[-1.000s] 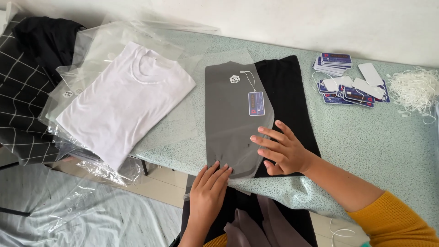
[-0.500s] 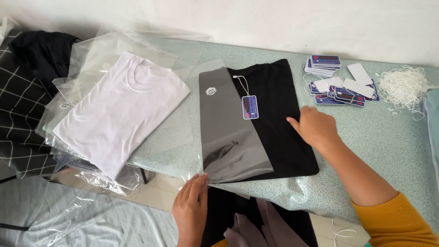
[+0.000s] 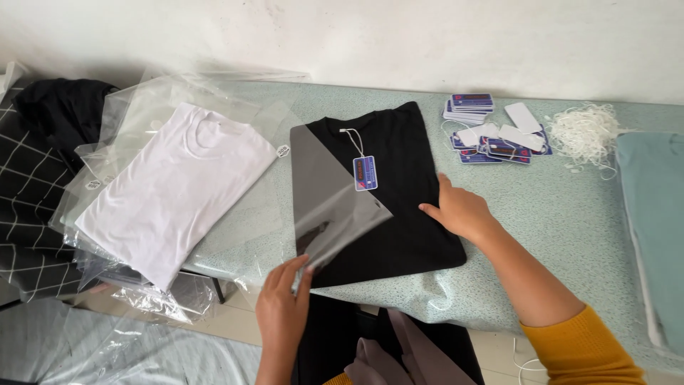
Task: Folding a t-shirt, attaching a brand tag, and placing it into a plastic bag for shipping or retail.
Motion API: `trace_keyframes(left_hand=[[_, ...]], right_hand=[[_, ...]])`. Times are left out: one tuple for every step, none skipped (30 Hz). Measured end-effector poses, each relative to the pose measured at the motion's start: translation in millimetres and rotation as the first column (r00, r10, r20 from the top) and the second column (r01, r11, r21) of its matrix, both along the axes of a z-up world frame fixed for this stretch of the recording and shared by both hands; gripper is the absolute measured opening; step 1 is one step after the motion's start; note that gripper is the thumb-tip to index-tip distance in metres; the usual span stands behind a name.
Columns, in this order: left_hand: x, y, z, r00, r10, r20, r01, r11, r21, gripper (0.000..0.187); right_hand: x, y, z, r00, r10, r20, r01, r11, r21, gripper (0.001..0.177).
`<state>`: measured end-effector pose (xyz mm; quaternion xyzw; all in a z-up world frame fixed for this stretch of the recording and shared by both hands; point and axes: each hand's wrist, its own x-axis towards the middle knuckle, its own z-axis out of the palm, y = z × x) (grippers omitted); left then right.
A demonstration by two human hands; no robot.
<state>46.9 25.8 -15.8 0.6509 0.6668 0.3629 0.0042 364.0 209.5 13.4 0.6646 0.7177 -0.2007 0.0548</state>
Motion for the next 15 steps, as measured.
trace_keyframes(left_hand=[[1, 1, 6, 1.000, -0.006, -0.001, 0.006, 1.000, 0.001, 0.026], [3, 2, 12, 0.999, 0.035, 0.023, -0.035, 0.999, -0.025, 0.026], [3, 2, 18, 0.996, 0.079, 0.043, -0.077, 0.996, -0.053, 0.027], [4, 2, 19, 0.996, 0.075, 0.040, -0.073, 0.996, -0.052, 0.027], [4, 2, 21, 0.989, 0.094, 0.116, -0.087, 0.994, -0.064, 0.028], [4, 3, 22, 0.975, 0.114, 0.191, -0.100, 0.992, -0.077, 0.029], [6, 3, 22, 0.976, 0.112, 0.189, -0.099, 0.992, -0.079, 0.029], [7, 4, 22, 0.977, 0.111, 0.182, -0.108, 0.994, -0.024, 0.025], [7, 5, 22, 0.978, 0.111, 0.176, -0.119, 0.992, 0.032, 0.021], [7, 5, 25, 0.978, 0.112, 0.176, -0.119, 0.992, 0.031, 0.021], [6, 4, 29, 0.974, 0.128, 0.187, -0.133, 0.991, 0.014, 0.021], [6, 4, 32, 0.970, 0.143, 0.198, -0.146, 0.989, -0.003, 0.022], [3, 3, 33, 0.969, 0.145, 0.200, -0.147, 0.989, -0.005, 0.022], [1, 3, 35, 0.961, 0.147, 0.234, -0.141, 0.989, -0.043, 0.022], [-1, 2, 36, 0.952, 0.148, 0.268, -0.130, 0.988, -0.084, 0.023]], right_hand=[[4, 1, -3, 1.000, -0.006, -0.001, 0.006, 1.000, 0.001, 0.087], [7, 3, -6, 1.000, 0.015, 0.012, -0.015, 1.000, -0.018, 0.075], [9, 4, -10, 0.999, 0.038, 0.023, -0.037, 0.999, -0.038, 0.067], [11, 5, -10, 0.999, 0.034, 0.020, -0.034, 0.999, -0.038, 0.067], [11, 6, -11, 0.996, 0.030, -0.079, -0.033, 0.999, -0.041, 0.059], [11, 8, -11, 0.984, 0.025, -0.177, -0.033, 0.998, -0.044, 0.051], [12, 6, -15, 0.984, 0.023, -0.179, -0.032, 0.998, -0.046, 0.051], [12, 5, -19, 0.955, 0.052, -0.291, -0.043, 0.998, 0.040, 0.037], [11, 5, -22, 0.915, 0.092, -0.394, -0.044, 0.991, 0.129, 0.033], [10, 4, -13, 0.914, 0.092, -0.394, -0.045, 0.991, 0.128, 0.033], [10, 3, -3, 0.862, 0.005, -0.508, 0.028, 0.998, 0.058, 0.026], [9, 2, 7, 0.790, -0.085, -0.607, 0.091, 0.996, -0.021, 0.034], [23, 8, 6, 0.792, -0.085, -0.605, 0.090, 0.996, -0.023, 0.034], [38, 14, 6, 0.854, 0.003, -0.521, -0.038, 0.998, -0.057, 0.033], [53, 19, 4, 0.896, 0.096, -0.434, -0.157, 0.982, -0.108, 0.033]])
